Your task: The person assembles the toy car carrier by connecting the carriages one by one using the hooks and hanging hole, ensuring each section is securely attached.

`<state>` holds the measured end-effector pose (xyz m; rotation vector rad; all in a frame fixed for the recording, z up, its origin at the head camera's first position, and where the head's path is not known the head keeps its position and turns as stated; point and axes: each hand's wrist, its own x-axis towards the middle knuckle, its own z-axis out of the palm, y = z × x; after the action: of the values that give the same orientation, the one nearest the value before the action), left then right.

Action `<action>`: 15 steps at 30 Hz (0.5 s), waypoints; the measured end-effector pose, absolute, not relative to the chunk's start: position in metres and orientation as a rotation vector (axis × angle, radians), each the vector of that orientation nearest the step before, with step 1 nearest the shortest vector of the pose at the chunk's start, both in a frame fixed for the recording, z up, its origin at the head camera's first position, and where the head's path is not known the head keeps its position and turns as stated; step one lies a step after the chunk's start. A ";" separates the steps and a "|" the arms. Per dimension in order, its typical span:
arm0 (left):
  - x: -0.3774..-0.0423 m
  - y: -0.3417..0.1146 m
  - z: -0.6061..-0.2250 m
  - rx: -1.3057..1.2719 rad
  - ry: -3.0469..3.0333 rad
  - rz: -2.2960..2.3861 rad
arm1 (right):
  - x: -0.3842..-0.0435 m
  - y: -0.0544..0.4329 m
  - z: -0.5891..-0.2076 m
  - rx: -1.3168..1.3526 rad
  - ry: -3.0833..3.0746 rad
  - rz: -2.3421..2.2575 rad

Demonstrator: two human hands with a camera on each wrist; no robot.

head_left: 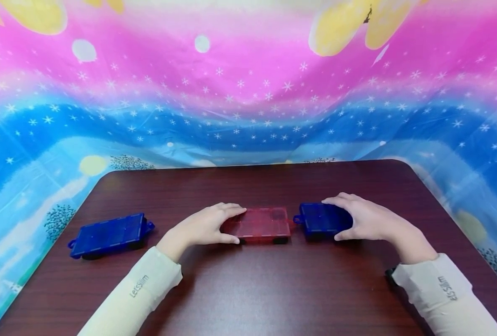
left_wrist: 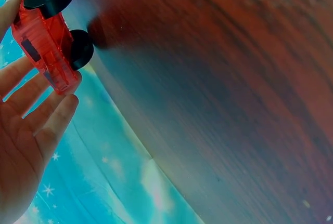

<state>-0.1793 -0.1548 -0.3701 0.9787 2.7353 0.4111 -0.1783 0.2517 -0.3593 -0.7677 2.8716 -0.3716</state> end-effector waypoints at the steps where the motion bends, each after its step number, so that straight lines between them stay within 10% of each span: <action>1: -0.179 -0.155 -0.370 0.981 2.736 0.412 | -0.178 0.251 -0.359 -0.769 2.873 -0.365; 15: -0.180 -0.156 -0.371 0.981 2.733 0.403 | -0.178 0.248 -0.361 -0.756 2.890 -0.308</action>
<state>-0.1799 -0.1556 -0.3711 0.9809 2.7330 0.4033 -0.1777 0.2483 -0.3612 -0.7563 2.8903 -0.3076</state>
